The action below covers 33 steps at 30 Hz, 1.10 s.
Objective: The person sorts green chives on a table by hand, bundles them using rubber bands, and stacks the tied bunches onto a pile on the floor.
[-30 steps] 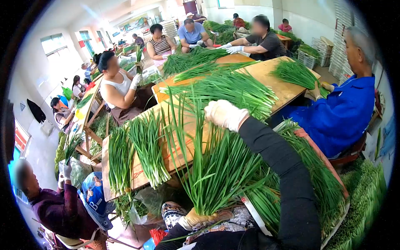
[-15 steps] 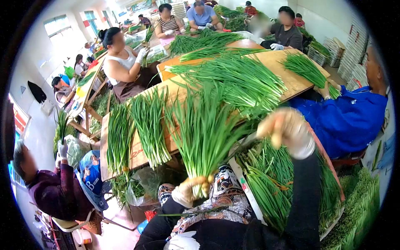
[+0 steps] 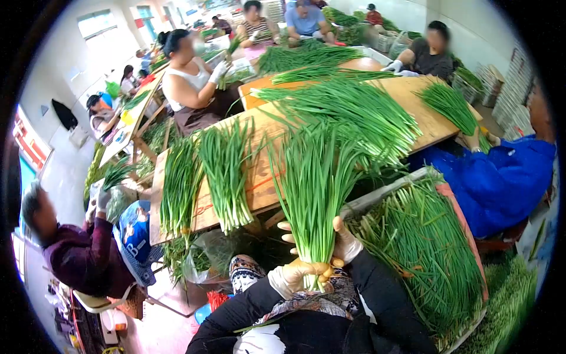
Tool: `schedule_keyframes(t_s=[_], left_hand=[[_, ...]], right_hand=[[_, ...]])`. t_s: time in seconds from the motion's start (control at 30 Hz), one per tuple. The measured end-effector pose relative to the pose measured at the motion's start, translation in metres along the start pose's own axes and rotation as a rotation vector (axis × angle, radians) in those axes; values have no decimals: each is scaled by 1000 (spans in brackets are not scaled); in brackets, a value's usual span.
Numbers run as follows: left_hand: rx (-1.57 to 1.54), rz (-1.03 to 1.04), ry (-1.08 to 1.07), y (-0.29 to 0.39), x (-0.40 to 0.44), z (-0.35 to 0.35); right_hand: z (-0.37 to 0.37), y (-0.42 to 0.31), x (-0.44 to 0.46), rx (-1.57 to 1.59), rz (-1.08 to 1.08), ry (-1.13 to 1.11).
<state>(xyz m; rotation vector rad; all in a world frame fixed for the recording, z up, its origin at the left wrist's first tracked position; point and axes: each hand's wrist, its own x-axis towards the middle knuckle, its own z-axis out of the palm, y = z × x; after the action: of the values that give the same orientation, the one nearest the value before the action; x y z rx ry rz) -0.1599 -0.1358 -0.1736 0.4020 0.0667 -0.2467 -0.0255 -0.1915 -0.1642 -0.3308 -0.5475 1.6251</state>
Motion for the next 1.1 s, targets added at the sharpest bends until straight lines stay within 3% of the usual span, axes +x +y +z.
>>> schedule_keyframes(t_s=[0.07,0.13,0.23,0.27,0.33,0.4,0.47,0.6,0.7,0.8,0.83,0.9,0.97,1.0,1.1], left_hand=[[138,-46,58,5,-3,-2],[202,-59,21,13,0,-2],[510,122,-45,41,19,1],[636,205,107,51,22,-4],[984,590,272,81,29,10],[1012,1032,193,116,41,43],[1260,1221,265,151,54,65],[1128,1317,372,174,101,26],[1396,1518,462,178,111,-18],[1603,1283,768,180,89,-17],[1660,1183,866,179,78,-16],[1862,1039,1056,188,51,4],[1837,867,987,204,10,43],[1918,775,982,213,-8,50],[2061,542,1293,222,-43,49]], right_hand=[[8,-4,8,-62,-36,-5],[20,-14,15,-76,-27,160],[37,-39,31,-333,-145,196],[34,-50,37,-370,-172,165],[36,-67,53,-552,-321,198],[34,-81,74,-971,-634,236],[20,-97,89,-1201,-747,286],[-40,-98,106,-1121,-641,359],[-101,-80,117,-723,-546,410],[-134,-76,131,-45,-444,388],[-119,-82,132,-614,-407,361],[-48,-96,130,-1223,-222,313],[-4,-90,144,-1000,-109,140],[-3,-85,155,-738,-121,-33],[0,-66,187,-290,150,-72]])
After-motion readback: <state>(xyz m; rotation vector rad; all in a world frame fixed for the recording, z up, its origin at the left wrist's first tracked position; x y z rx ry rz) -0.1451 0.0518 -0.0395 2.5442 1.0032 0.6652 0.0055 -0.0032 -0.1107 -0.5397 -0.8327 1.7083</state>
